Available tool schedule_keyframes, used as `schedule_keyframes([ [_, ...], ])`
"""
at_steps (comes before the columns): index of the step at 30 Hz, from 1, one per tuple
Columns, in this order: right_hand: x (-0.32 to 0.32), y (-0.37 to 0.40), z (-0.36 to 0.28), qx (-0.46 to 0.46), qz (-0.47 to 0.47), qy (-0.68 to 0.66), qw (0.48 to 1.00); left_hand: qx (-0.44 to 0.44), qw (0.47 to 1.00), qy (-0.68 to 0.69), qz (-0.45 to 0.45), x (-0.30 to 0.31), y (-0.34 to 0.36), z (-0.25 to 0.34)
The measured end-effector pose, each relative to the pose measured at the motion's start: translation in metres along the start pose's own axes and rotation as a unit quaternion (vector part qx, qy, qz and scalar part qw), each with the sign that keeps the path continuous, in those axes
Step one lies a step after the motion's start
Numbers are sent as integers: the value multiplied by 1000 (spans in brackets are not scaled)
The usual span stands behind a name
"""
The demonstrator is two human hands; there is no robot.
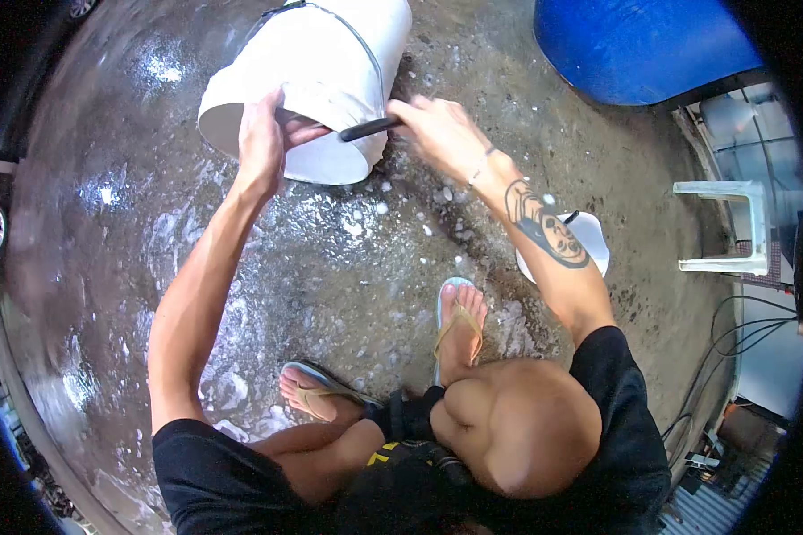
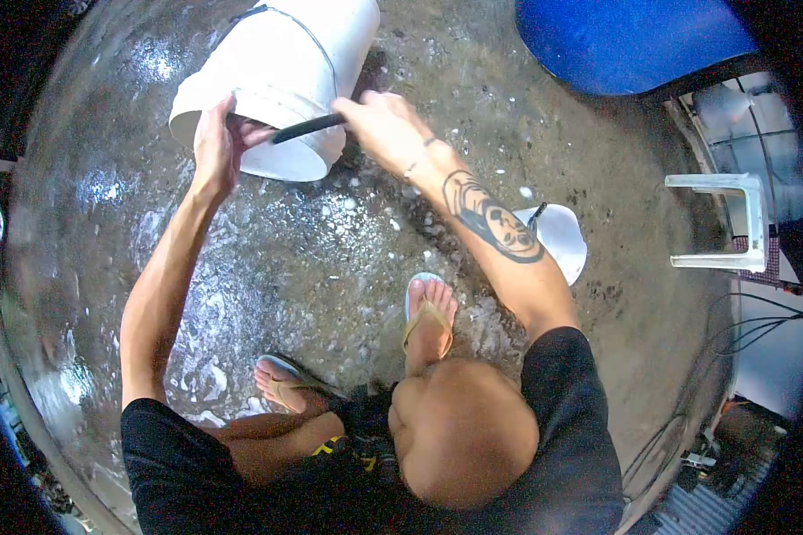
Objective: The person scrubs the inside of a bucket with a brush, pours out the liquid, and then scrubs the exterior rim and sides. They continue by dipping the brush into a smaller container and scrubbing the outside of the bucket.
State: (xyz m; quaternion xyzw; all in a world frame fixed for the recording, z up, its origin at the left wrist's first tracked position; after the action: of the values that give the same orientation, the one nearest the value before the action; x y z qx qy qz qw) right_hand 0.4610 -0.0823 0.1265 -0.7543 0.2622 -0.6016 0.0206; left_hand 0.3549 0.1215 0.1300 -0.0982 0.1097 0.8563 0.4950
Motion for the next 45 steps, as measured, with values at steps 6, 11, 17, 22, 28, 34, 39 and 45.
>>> schedule_keyframes([
  [6, 81, 52, 1, -190, 47, -65, 978, 126, 835, -480, -239, 41, 9, 53],
  [11, 145, 146, 20, -357, 60, -85, 928, -513, 445, -734, -7, 67, -2, 106],
  [17, 170, 237, 24, -467, -43, -44, 882, -413, 617, -667, -63, 45, -27, 76],
  [22, 158, 214, -39, -440, -227, -54, 867, -460, 549, -697, 40, 26, -50, 109],
  [28, 153, 133, -202, -121, -380, -122, 909, -268, 618, -720, 167, 15, -49, 176],
  [34, 156, 110, -208, -90, -382, -102, 914, -290, 582, -745, 150, 73, -48, 170],
  [39, 151, 90, -203, -86, -374, -91, 919, -372, 503, -769, 133, 94, -38, 164],
  [45, 154, 97, -224, -55, -407, -109, 905, -263, 625, -720, 144, 42, 1, 163],
])
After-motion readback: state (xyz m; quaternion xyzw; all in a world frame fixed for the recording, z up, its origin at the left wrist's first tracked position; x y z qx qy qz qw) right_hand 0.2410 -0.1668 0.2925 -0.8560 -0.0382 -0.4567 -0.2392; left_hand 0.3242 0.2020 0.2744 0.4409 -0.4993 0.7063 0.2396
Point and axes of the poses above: each hand's wrist, its own y-axis away from the middle knuckle, its own x-axis out of the back of the hand, z = x × y, the point moved 4 cm from there along -y, towards the middle knuckle
